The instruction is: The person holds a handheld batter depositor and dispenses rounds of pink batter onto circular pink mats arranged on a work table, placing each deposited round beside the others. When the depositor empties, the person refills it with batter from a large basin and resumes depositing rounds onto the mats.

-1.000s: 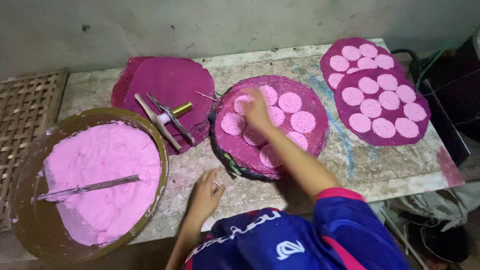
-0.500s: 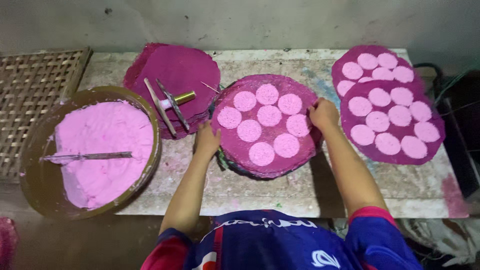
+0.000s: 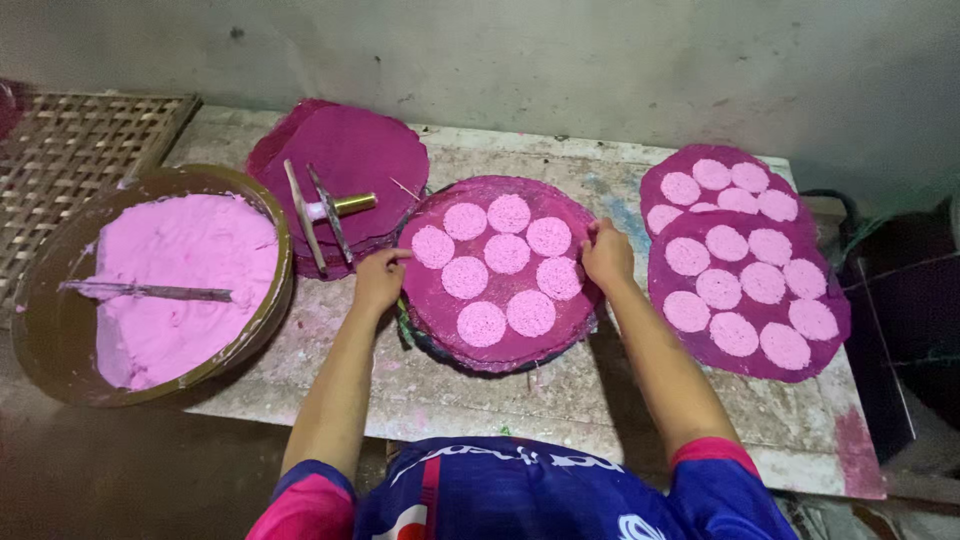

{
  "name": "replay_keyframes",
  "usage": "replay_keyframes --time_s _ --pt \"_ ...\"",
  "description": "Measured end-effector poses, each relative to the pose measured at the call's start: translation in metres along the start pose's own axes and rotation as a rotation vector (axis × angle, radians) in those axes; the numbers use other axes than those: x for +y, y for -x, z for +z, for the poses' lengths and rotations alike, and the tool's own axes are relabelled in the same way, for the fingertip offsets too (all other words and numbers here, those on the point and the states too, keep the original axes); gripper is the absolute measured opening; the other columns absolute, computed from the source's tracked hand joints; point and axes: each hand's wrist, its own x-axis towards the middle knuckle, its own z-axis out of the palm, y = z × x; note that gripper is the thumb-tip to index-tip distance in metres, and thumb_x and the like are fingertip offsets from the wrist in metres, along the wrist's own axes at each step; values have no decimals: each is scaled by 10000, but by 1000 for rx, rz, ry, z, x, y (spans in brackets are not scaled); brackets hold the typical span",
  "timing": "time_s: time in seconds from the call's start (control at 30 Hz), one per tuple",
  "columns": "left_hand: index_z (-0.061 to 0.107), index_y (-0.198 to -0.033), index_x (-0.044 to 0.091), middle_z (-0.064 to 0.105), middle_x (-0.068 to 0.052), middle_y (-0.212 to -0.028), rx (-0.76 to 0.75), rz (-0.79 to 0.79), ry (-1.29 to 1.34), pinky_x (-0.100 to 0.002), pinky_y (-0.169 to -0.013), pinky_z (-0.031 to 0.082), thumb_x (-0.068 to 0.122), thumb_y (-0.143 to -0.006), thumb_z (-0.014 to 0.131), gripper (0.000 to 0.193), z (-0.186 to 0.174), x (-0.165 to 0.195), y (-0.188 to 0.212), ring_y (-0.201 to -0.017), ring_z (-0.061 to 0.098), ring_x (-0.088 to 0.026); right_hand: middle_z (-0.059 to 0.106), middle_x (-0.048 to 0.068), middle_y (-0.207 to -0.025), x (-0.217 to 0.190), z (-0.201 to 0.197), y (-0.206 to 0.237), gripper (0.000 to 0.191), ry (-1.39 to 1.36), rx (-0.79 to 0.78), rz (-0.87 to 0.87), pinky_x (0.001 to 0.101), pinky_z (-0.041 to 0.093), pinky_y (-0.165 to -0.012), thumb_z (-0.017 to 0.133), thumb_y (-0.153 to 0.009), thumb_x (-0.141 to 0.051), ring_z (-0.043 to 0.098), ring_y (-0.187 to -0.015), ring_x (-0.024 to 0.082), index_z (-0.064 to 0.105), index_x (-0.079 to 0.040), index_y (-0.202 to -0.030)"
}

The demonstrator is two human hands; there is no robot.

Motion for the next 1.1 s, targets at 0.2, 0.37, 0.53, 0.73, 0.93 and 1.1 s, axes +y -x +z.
replay_keyframes --time_s 0.2,0.37,0.53,0.73,0.93,1.1 --pt "777 -1130 76 744 -142 -1084 119 223 -40 -340 -744 566 11 -812 634 355 8 30 -7 -807 699 -239 697 215 -941 17 -6 -5 49 -243 239 -317 482 522 -795 676 -939 -44 669 -911 412 661 -2 -959" --pt "755 -1167 69 709 -155 -1179 -83 329 -29 -345 -773 573 28 -848 678 330 17 94 -20 -832 705 -264 702 179 -922 57 -50 14 59 -392 335 -180 389 539 -745 621 -971 -12 703 -843 304 662 -2 -1013" --pt "756 -1170 62 705 -161 -1204 -293 560 88 -327 -829 586 -16 -839 654 356 110 148 -39 -1033 706 -275 682 177 -845 139 -147 76 72 -184 431 57 388 502 -668 668 -995 -58 645 -710 293 692 1 -1029" --pt "755 -1154 50 698 -172 -1196 -552 602 406 -336 -809 588 -53 -812 628 379 291 178 -10 -1044 698 -296 690 209 -937 244 -208 163 52 140 620 151 451 533 -790 655 -1022 -35 687 -871 379 680 8 -1008" --pt "727 -1200 55 681 -173 -1247 -635 619 389 -355 -918 573 -68 -840 613 397 383 219 22 -1085 693 -307 690 219 -974 291 -210 212 50 301 683 341 503 522 -813 657 -1007 -40 664 -902 422 686 1 -1004" --pt "679 -1270 62 543 -206 -1356 -624 657 432 -375 -958 555 -36 -824 676 457 344 201 17 -1160 623 -345 624 212 -1066 289 -196 206 129 275 759 301 479 502 -847 624 -986 -4 619 -962 416 674 7 -1104"
